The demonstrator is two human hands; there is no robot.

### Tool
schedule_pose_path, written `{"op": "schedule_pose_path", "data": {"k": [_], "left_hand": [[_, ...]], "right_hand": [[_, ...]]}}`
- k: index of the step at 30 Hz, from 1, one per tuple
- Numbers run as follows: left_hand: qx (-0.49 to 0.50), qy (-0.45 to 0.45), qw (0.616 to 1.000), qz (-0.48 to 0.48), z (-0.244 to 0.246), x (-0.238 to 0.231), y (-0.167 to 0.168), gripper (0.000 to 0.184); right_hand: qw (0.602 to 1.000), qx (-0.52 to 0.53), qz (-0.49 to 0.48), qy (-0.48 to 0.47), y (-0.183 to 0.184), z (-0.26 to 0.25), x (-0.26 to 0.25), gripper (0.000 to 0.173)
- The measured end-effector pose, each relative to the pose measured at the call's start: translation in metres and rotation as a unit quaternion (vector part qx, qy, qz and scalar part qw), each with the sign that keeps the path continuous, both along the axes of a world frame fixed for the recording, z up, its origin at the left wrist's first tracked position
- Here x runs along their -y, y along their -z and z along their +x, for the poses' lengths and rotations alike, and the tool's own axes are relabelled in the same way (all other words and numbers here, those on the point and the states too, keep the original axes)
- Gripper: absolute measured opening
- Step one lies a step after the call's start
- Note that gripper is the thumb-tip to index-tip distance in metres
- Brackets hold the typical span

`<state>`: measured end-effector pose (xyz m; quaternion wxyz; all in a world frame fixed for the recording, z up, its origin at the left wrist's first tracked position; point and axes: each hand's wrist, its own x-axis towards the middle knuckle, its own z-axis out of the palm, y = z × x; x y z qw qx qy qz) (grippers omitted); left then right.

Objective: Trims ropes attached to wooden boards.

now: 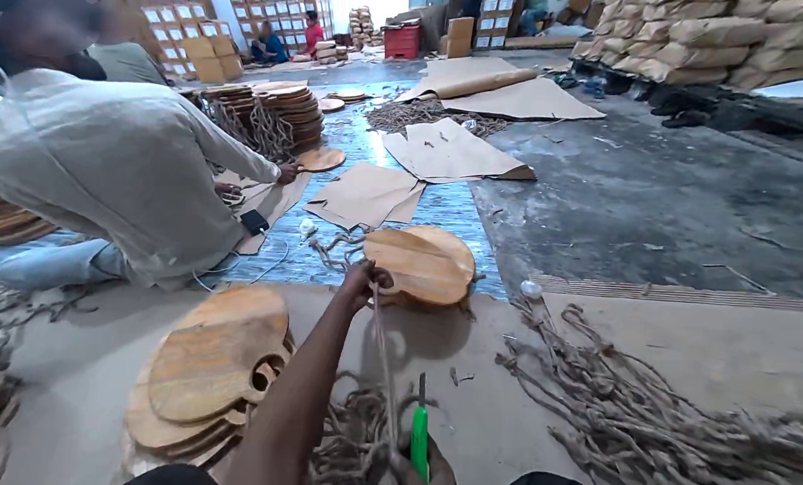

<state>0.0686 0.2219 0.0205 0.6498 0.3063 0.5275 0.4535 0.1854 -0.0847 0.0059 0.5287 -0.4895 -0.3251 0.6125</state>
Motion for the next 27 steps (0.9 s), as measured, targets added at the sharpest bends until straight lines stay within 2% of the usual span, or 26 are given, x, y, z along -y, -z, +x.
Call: {"op": "schedule_pose_path", "data": {"k": [2,4,6,7,9,12,13,15,17,21,24,27], "left_hand": [[-0.029,-0.026,0.999,-0.028,0.000,-0.015,0.029,0.040],[-0.049,0.019,0.997,-0.058,-0.007,-0.017,0.053,0.063],[-0.046,0.080,0.991,-0.093,-0.008,-0.005,0.072,0.074],[-0.041,0.114,0.987,-0.109,-0.008,0.006,0.078,0.072],[-0.033,0.174,0.974,-0.139,-0.005,0.034,0.084,0.058],[0.007,0.295,0.939,-0.178,0.003,0.073,0.070,0.042],[0.020,0.306,0.934,-0.184,0.008,0.082,0.063,0.040],[0.022,0.269,0.948,-0.171,0.017,0.084,0.046,0.033],[-0.033,0.207,0.969,-0.134,0.022,0.063,0.028,0.014],[-0.160,0.150,0.972,-0.086,-0.005,-0.028,-0.003,0.025],[-0.258,0.164,0.951,-0.045,-0.027,-0.078,-0.032,0.022],[-0.384,0.236,0.892,-0.037,-0.046,-0.090,-0.045,0.021]], "right_hand": [[0.997,0.015,-0.069,0.024,0.004,-0.005,-0.027,0.017],[0.995,0.013,-0.097,0.025,0.008,-0.004,-0.052,0.015],[0.996,0.005,-0.090,0.015,0.014,-0.002,-0.068,0.014],[0.996,0.000,-0.084,0.011,0.018,-0.002,-0.073,0.014],[0.997,0.001,-0.078,0.010,0.023,-0.001,-0.076,0.015],[0.997,0.013,-0.072,0.002,0.030,-0.001,-0.072,0.020],[0.997,0.013,-0.075,-0.006,0.033,-0.002,-0.070,0.018],[0.996,0.007,-0.084,-0.017,0.034,-0.007,-0.067,0.016],[0.995,0.004,-0.098,-0.011,0.034,-0.010,-0.063,0.015],[0.993,-0.008,-0.117,0.020,0.043,0.002,-0.059,0.010],[0.989,-0.017,-0.139,0.050,0.047,0.012,-0.063,0.011],[0.985,-0.015,-0.156,0.072,0.049,0.015,-0.071,0.015]]}}
